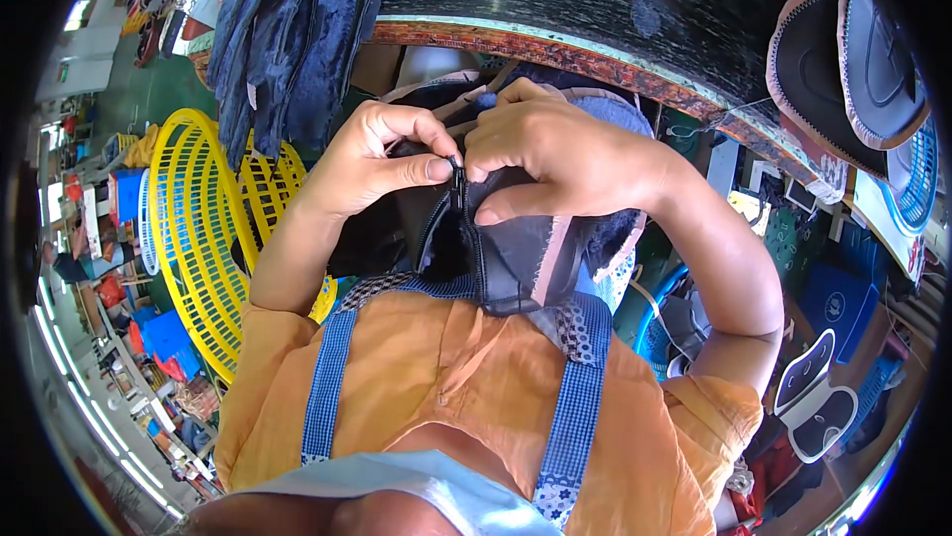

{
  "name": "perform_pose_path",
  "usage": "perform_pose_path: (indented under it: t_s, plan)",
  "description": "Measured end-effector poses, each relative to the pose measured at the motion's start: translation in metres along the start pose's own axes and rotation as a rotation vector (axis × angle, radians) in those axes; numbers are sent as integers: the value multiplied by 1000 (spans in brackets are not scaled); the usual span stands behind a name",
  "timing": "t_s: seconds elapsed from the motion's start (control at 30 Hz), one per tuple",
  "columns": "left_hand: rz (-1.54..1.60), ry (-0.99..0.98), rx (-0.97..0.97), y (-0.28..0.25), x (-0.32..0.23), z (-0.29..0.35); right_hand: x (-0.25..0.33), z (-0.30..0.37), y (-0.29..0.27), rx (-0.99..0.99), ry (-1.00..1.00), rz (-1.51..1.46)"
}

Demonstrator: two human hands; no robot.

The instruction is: Assembling and preparing shoe uppers by hand at a workbench.

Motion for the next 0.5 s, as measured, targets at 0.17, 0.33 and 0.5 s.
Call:
perform_pose_path:
  t_s: [0.17,0.33,0.5]
  plan:
    - [-50,-43,49,-5,1,-1,-3,-1,3,-26,46,-3]
    - [-94,-27,55,-5,-1,-2,-5,1,3,-44,101,-12]
    - [-39,-28,47,-9,4,-2,-2,6,1,-115,268,-55]
Point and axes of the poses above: each hand's wrist, its own z-axis away from the middle knuckle, its own y-axis out of the palm, x = y × z, the point moved 5 cm from there along -z, towards the middle knuckle, and after that the axes turned 5 degrees about x, right-handed, at the moved point
